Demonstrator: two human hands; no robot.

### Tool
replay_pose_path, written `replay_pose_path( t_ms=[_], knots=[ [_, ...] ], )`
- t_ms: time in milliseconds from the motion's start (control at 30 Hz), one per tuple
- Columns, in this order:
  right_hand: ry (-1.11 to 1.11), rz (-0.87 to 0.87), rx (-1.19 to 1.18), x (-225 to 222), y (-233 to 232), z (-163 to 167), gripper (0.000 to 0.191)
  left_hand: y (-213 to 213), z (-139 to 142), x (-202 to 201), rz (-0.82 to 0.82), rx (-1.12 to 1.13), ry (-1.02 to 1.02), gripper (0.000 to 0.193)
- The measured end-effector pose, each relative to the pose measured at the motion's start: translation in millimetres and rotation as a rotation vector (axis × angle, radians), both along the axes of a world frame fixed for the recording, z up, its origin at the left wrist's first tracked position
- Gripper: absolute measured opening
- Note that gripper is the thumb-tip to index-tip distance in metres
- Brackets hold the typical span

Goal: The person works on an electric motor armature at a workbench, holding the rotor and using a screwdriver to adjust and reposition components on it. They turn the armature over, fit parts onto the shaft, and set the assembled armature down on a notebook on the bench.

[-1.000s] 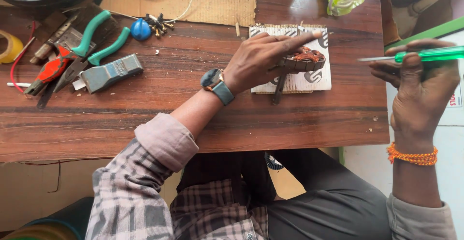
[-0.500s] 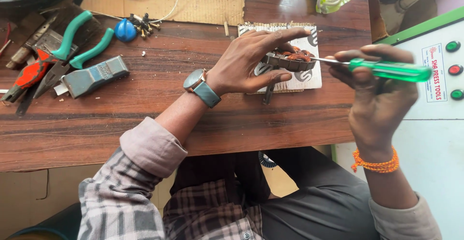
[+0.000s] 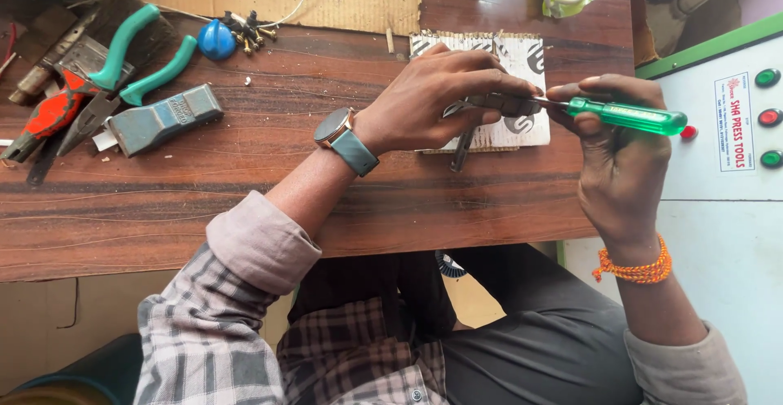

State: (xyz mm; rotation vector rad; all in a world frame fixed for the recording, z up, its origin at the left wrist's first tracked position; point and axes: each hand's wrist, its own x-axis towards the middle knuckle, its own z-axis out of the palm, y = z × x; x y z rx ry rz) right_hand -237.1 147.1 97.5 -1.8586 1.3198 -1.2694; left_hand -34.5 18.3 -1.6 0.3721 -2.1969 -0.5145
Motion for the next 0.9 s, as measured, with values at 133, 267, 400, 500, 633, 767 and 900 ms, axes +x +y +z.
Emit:
replay_pose_path(
  t_ms=[133, 267, 400, 500, 633, 767, 900],
  knots=[
    [-0.067, 0.065, 0.011, 1, -6, -2, 0.033, -1, 1, 1, -0.010, 0.049, -0.054, 0.044],
    [-0.043, 0.065, 0.000, -3, -7, -5, 0.039, 0, 3, -2, 0.008, 0.022, -0.027, 0.047],
    [0.037, 0.037, 0.006, -7, -8, -8, 0.035, -1, 4, -1, -0.006, 0.021, -0.038, 0.043],
    [0.032, 0.015, 0.037, -9, -12, -8, 0.032, -4, 6, 2, -0.036, 0.054, -0.060, 0.043],
    [0.002, 0.044, 0.028, -11, -16, -6, 0.031, -8, 10, 5, -0.115, 0.121, -0.060, 0.044],
    [0.018, 0.051, -0.004, -10, -16, -8, 0.029, -8, 15, 7, -0.176, 0.115, 0.013, 0.043],
    [0.017, 0.053, -0.010, -10, -13, -10, 0.032, -7, 16, 6, -0.129, 0.082, -0.013, 0.042]
  ],
)
